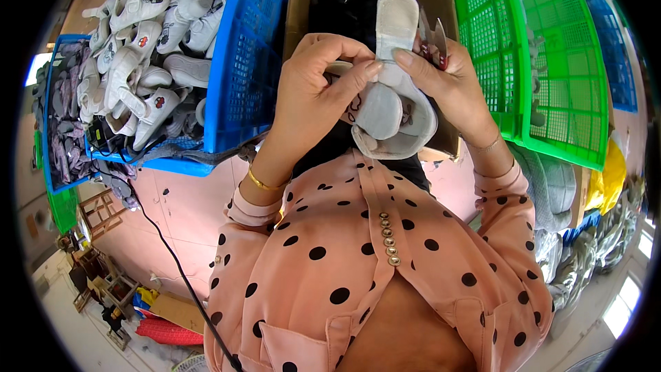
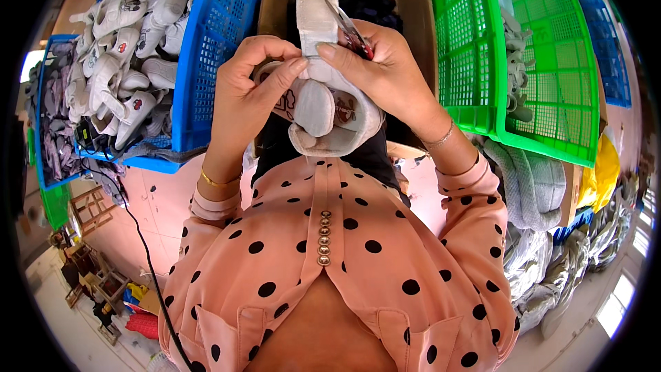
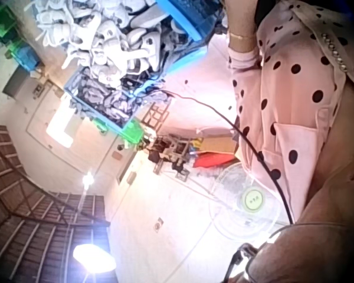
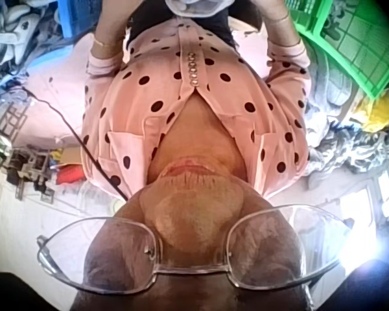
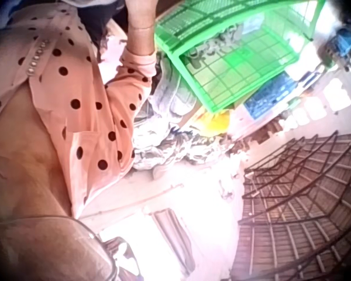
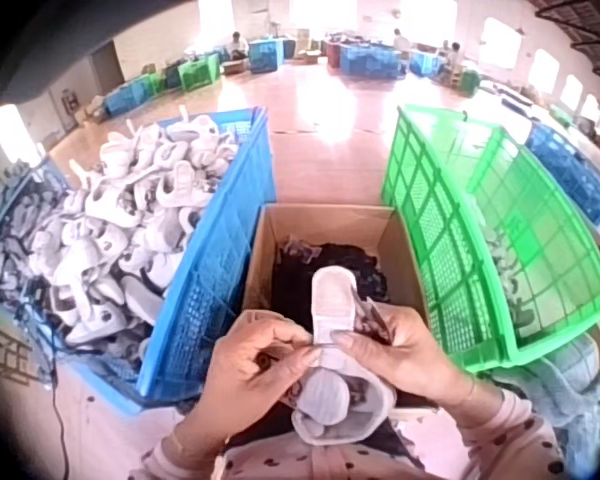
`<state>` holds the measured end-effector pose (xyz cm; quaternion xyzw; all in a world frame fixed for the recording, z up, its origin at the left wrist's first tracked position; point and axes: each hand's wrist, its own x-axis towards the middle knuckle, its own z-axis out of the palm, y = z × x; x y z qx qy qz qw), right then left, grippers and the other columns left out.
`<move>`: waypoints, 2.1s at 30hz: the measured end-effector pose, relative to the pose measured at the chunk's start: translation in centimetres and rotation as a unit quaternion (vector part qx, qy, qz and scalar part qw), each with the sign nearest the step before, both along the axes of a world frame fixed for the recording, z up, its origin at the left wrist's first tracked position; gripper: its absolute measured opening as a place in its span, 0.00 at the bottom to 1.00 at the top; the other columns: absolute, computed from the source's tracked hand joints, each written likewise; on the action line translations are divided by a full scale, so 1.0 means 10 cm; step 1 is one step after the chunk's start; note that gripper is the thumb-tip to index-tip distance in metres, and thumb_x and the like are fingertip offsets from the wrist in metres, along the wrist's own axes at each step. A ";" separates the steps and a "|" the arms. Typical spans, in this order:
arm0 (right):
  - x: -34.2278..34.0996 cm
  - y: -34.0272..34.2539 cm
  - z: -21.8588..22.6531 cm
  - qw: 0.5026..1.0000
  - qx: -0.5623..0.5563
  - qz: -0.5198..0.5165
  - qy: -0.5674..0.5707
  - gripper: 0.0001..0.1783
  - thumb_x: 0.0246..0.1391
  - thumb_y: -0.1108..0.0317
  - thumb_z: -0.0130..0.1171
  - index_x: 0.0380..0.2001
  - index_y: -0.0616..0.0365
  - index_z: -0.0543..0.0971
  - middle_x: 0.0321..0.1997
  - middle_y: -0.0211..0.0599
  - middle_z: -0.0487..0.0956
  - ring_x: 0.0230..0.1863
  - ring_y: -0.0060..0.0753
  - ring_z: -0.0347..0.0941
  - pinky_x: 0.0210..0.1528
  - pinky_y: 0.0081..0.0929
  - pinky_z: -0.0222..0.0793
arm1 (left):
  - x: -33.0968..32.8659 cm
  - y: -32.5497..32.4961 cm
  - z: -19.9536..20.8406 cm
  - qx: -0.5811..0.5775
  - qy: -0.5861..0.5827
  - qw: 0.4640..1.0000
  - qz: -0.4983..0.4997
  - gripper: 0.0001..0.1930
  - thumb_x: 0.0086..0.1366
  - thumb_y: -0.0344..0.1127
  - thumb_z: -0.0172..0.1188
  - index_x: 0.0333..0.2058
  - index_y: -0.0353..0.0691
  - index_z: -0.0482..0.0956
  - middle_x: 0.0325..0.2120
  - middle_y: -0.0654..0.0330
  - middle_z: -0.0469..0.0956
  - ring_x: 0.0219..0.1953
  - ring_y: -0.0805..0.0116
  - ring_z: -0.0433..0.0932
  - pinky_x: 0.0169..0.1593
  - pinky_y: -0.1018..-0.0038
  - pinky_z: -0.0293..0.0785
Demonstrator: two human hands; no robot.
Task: The person sits on the floor and uses scissors to trim loose threads and excess fabric from the edges of white slippers. They handle the slippers one by one, turning them over to access different sides and carefully cutting away small imperfections.
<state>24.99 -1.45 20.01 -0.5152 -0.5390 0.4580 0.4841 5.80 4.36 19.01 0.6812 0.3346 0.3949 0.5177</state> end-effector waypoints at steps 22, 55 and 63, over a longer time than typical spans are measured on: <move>-0.08 0.03 -0.10 0.983 0.074 -0.056 -0.159 0.16 0.60 0.59 0.60 0.33 0.64 0.74 0.22 0.40 0.76 0.22 0.27 0.71 0.26 0.23 0.66 | -0.01 0.04 -0.09 -0.137 -0.050 0.986 -0.076 0.08 0.61 0.32 0.67 0.29 0.34 0.80 0.17 0.67 0.75 0.19 0.85 0.72 0.21 0.86 0.64; -0.06 -0.24 0.02 0.755 0.280 -0.139 -0.576 0.21 0.41 0.50 0.69 0.22 0.51 0.70 0.15 0.29 0.64 0.17 0.31 0.64 0.18 0.27 0.59 | -0.15 -0.14 -0.17 -0.275 -0.208 0.939 -0.021 0.09 0.62 0.31 0.65 0.37 0.31 0.82 0.27 0.57 0.82 0.25 0.78 0.77 0.30 0.83 0.74; -0.12 -0.21 -0.03 0.784 0.279 -0.148 -0.534 0.20 0.42 0.50 0.69 0.24 0.53 0.73 0.16 0.29 0.68 0.18 0.32 0.67 0.19 0.27 0.62 | -0.15 -0.17 -0.13 -0.355 -0.251 0.900 -0.014 0.08 0.62 0.32 0.65 0.36 0.32 0.83 0.26 0.59 0.81 0.26 0.78 0.76 0.32 0.82 0.74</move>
